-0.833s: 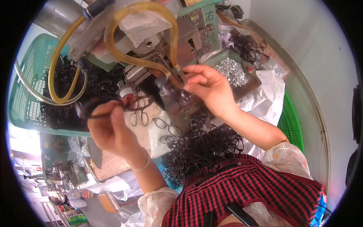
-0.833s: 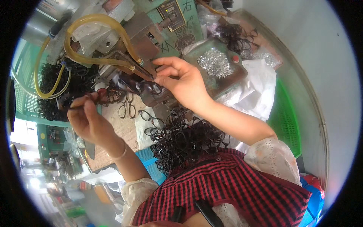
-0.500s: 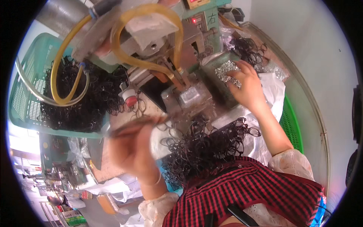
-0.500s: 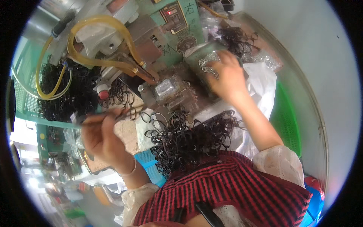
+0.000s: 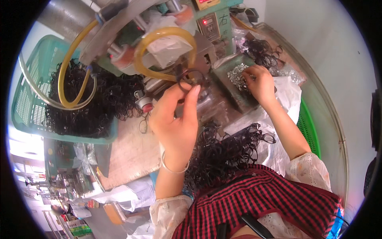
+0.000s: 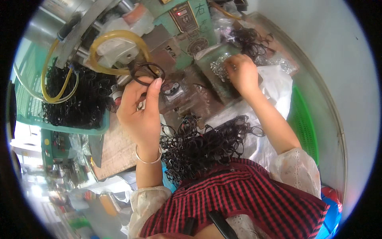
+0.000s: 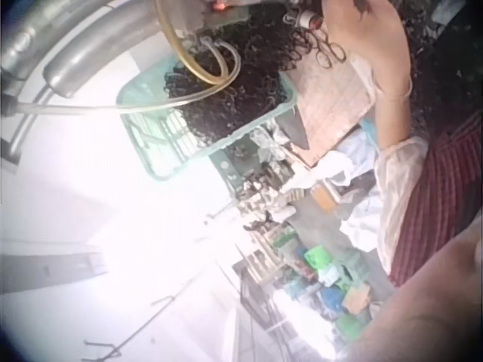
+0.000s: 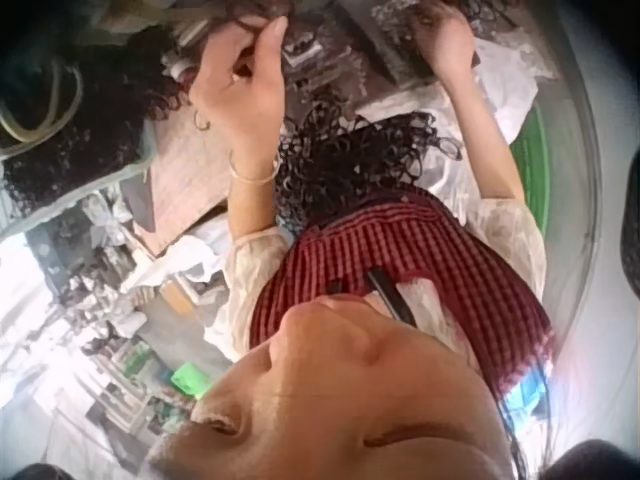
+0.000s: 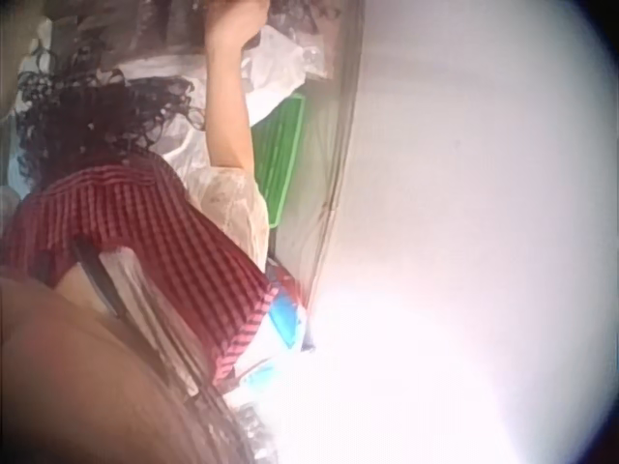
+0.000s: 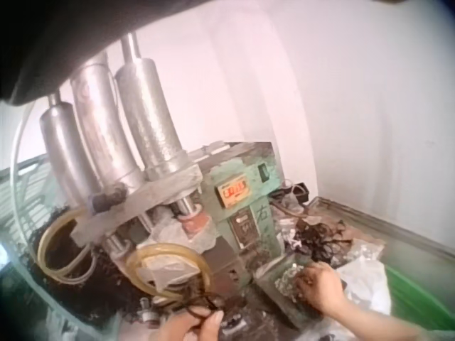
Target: The person repeatedly picks up black elastic hair ties and small silver metal pieces, places them into a machine, and removes the assembled hair accessories. The person works continuously at a workstation with bins of materials and finished items.
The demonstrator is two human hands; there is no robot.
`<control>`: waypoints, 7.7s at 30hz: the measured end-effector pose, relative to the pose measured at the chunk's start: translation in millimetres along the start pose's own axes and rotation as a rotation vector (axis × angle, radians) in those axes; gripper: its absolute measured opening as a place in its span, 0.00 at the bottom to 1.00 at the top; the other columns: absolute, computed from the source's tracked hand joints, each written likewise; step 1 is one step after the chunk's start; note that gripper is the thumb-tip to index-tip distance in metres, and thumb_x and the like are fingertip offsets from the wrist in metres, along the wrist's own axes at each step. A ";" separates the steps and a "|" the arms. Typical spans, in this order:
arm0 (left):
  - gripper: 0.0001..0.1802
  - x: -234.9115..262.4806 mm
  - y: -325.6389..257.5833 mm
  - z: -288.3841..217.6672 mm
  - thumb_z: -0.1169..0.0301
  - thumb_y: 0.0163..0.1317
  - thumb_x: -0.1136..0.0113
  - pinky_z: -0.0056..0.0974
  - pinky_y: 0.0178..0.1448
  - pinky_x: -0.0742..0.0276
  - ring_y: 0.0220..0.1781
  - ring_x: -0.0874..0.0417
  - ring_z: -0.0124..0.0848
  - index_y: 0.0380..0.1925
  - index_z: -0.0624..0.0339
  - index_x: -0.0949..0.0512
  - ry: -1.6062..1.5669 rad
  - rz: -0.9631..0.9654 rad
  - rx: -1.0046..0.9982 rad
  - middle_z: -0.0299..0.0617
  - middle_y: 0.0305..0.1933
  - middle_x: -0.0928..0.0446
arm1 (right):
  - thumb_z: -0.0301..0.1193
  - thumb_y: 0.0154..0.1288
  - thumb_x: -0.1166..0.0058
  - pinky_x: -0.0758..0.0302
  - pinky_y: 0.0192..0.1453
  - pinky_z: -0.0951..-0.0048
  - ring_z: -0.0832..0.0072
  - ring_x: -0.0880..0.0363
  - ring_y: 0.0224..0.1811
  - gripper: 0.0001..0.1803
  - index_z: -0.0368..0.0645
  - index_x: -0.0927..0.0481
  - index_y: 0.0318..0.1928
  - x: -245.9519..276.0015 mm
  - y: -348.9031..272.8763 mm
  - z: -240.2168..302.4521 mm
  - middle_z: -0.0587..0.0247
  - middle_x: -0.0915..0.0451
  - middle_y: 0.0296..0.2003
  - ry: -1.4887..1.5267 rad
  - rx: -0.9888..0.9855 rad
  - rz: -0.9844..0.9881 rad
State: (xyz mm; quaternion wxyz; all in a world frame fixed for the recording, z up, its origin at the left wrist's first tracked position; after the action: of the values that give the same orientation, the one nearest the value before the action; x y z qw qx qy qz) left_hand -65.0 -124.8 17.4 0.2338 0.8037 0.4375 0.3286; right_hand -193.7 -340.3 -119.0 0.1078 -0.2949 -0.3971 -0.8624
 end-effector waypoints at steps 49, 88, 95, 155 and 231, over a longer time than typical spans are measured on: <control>0.10 88.0 -29.6 115.8 0.65 0.72 0.45 0.29 0.37 0.27 0.31 0.26 0.24 0.44 0.62 0.25 -0.334 -0.291 0.497 0.35 0.33 0.27 | 0.17 0.62 0.44 0.26 0.50 0.80 0.81 0.19 0.41 0.20 0.37 0.24 0.56 6.4 -5.6 138.0 0.65 0.16 0.35 1.191 -0.367 0.313; 0.06 114.2 -34.3 93.2 0.78 0.63 0.39 0.32 0.47 0.22 0.40 0.17 0.31 0.40 0.67 0.19 0.258 -0.307 0.210 0.43 0.39 0.17 | 0.20 0.56 0.44 0.26 0.44 0.54 0.51 0.23 0.41 0.08 0.42 0.19 0.37 3.2 -7.0 0.0 0.52 0.21 0.34 -0.023 0.122 0.024; 0.17 126.7 -8.8 256.7 0.63 0.54 0.37 0.48 0.47 0.21 0.44 0.17 0.51 0.44 0.54 0.17 1.138 0.363 0.447 0.52 0.44 0.17 | 0.22 0.55 0.40 0.24 0.44 0.59 0.52 0.21 0.39 0.08 0.42 0.17 0.37 0.1 7.1 15.9 0.53 0.21 0.34 0.043 0.086 0.066; 0.07 11.9 -25.1 14.3 0.76 0.61 0.33 0.27 0.35 0.24 0.30 0.21 0.23 0.36 0.64 0.21 -0.002 -0.068 -0.119 0.36 0.33 0.20 | 0.26 0.63 0.44 0.24 0.48 0.60 0.54 0.18 0.42 0.08 0.38 0.18 0.42 5.6 -10.6 -9.0 0.49 0.17 0.38 0.095 -0.049 0.016; 0.10 9.5 -4.9 8.9 0.81 0.63 0.37 0.30 0.45 0.17 0.39 0.17 0.26 0.43 0.69 0.23 -0.137 0.115 0.079 0.42 0.40 0.19 | 0.28 0.54 0.38 0.23 0.53 0.56 0.56 0.26 0.59 0.07 0.44 0.17 0.35 -0.7 -12.7 12.4 0.58 0.22 0.56 -0.232 0.058 0.125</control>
State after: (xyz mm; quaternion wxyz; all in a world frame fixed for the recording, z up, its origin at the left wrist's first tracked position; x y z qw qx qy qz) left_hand -57.3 -115.0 11.2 0.2121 0.8566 0.3863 0.2685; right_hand -193.3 -322.6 -121.0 0.1229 -0.4135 -0.4124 -0.8024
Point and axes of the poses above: each hand's wrist, its own y-axis towards the middle knuckle, its own x-axis out of the back of the hand, z = x × y, the point moved 1 cm from there along y, towards the middle knuckle
